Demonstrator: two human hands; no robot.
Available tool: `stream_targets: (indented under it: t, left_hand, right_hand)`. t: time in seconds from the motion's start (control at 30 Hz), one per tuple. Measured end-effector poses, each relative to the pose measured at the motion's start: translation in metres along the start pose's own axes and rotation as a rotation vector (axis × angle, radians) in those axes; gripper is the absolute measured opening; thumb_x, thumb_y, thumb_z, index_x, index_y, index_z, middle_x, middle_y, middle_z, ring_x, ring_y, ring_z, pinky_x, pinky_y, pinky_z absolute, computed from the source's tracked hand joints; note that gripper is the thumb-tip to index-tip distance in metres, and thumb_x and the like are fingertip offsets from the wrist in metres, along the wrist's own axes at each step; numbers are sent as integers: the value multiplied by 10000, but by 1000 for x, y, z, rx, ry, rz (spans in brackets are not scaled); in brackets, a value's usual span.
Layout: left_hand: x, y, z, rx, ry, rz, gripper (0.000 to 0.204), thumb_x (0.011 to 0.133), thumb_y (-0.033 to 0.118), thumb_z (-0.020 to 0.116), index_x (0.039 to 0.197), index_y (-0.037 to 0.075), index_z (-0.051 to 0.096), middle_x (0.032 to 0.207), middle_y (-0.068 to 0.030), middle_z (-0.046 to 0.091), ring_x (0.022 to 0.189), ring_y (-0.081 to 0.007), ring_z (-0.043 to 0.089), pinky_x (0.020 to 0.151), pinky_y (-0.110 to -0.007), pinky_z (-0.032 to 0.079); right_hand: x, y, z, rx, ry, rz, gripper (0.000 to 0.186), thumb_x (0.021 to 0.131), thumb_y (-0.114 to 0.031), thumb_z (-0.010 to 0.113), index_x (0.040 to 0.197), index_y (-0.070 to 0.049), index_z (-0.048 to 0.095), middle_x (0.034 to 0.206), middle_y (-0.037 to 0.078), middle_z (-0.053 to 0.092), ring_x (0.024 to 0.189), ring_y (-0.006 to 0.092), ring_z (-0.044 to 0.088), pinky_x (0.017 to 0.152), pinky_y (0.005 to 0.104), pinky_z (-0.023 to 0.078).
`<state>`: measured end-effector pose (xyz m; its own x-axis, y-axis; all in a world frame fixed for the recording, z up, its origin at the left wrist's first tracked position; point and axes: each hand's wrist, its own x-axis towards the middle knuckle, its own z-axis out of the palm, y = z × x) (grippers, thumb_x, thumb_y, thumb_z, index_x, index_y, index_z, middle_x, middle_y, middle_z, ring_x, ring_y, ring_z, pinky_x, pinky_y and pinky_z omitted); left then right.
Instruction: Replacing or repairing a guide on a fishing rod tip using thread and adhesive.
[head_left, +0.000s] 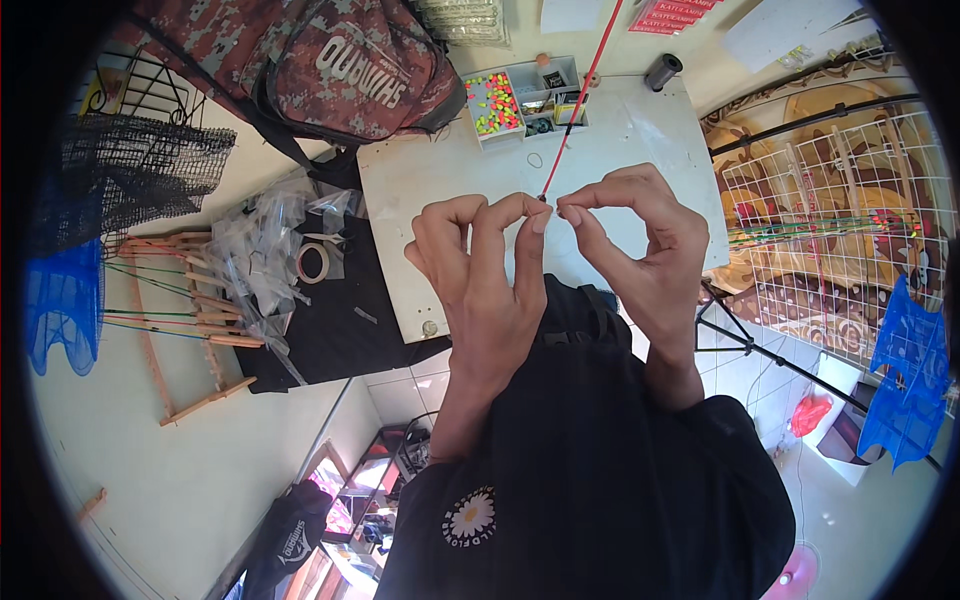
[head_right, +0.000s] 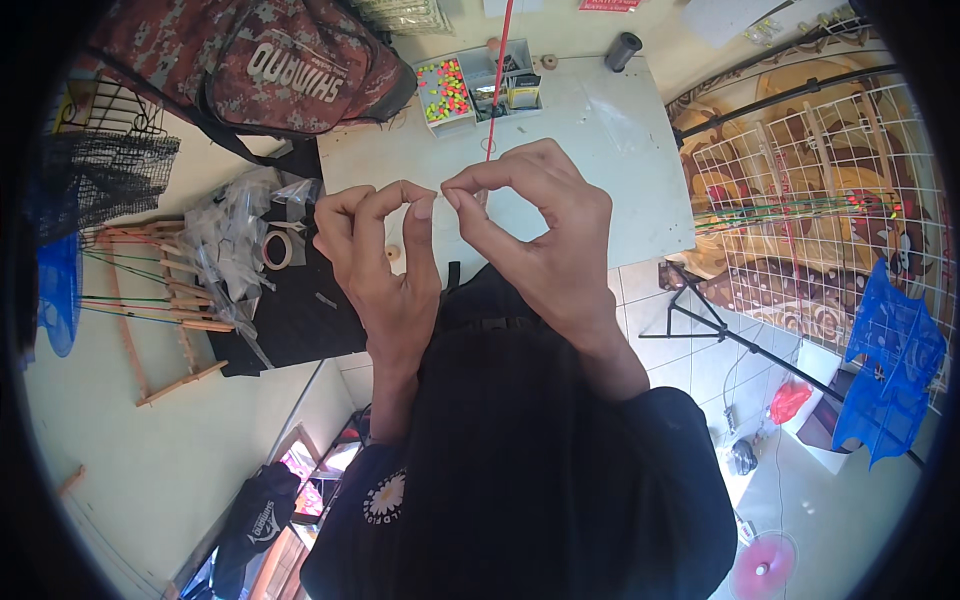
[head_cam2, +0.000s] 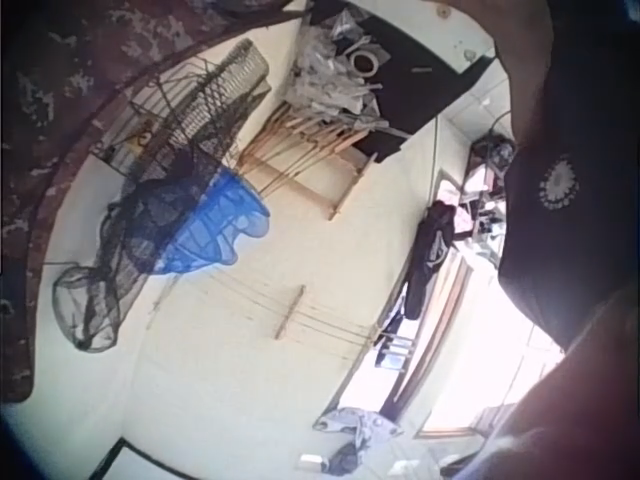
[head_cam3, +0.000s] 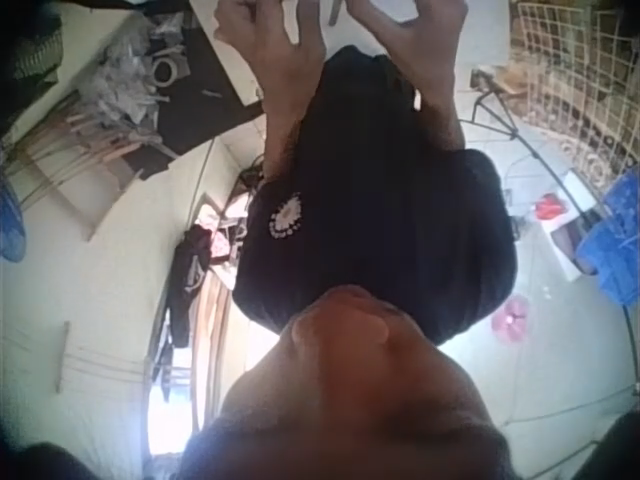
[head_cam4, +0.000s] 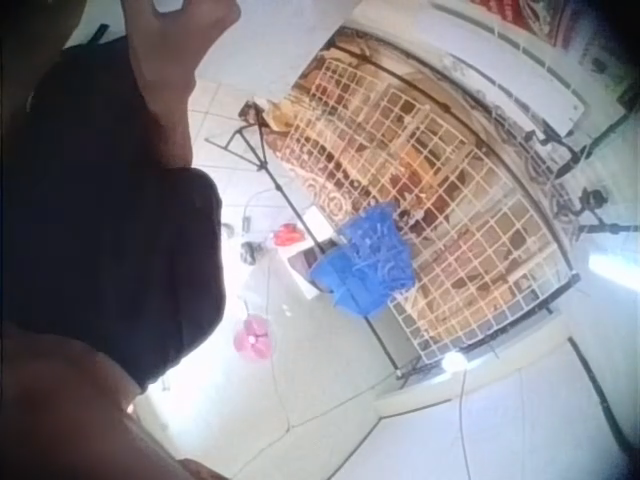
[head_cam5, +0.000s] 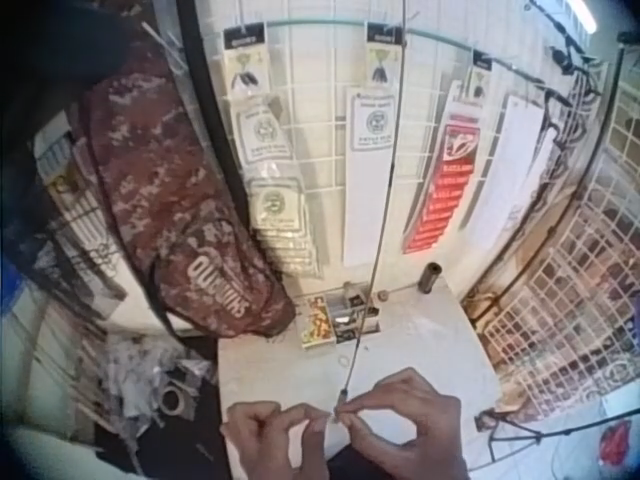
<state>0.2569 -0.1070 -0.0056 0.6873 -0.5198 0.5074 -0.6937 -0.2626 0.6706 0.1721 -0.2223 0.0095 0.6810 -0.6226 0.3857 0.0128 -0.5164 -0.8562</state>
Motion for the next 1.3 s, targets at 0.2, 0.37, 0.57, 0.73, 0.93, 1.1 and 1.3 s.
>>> stream_targets:
  t: [0.2,0.37,0.57,0.73,0.93,1.1,1.3]
  left_hand:
    - [0,-1,-1,-7,-19,-10,119,873,174,675,970,107,655,907,-29,436,881,-187,431,756,-347,257]
    - [0,-3,0,-51,-30,-10,113,870,152,674,967,97,653,938,-30,461,883,-180,441,756,-347,264]
    - [1,-6,-3,-396,-132,-134,174,879,62,622,1053,62,620,1026,-57,507,906,-163,472,777,-321,340]
    - [0,-11,3,-810,91,-247,328,856,-7,524,1185,-5,510,1121,-123,508,907,-151,450,780,-307,365]
    - [9,-11,-14,-512,-30,187,300,770,43,602,1064,17,653,1171,-179,508,825,-171,479,710,-292,387]
    - [3,-14,-1,-426,67,135,298,709,103,788,989,56,697,1035,-123,633,807,-195,548,702,-307,398]
    - [5,-11,-2,-376,59,92,266,712,69,786,958,54,685,962,-71,695,805,-183,555,727,-299,405]
  right_hand:
    - [1,-1,-2,-2,-25,5,114,746,-20,715,858,-37,700,802,33,692,796,168,592,712,296,473]
    - [0,2,-2,41,-50,-6,121,717,-13,718,831,-37,686,788,34,683,783,167,596,703,289,476]
    - [-3,3,-1,75,-18,-19,143,687,3,715,813,-49,669,769,25,667,772,165,599,679,283,479]
    - [-1,1,-2,-34,-3,-107,172,668,10,718,817,-54,664,765,27,657,759,182,597,659,291,481]
    - [-1,-2,-2,-95,24,-182,208,647,26,724,825,-60,662,751,30,639,744,202,589,646,298,486]
    - [-1,-2,-1,-79,35,-203,220,640,37,724,827,-58,658,748,33,634,741,207,589,645,298,486]
    - [-1,1,-2,-25,52,-217,226,635,42,720,829,-50,651,759,36,637,746,210,584,652,303,483]
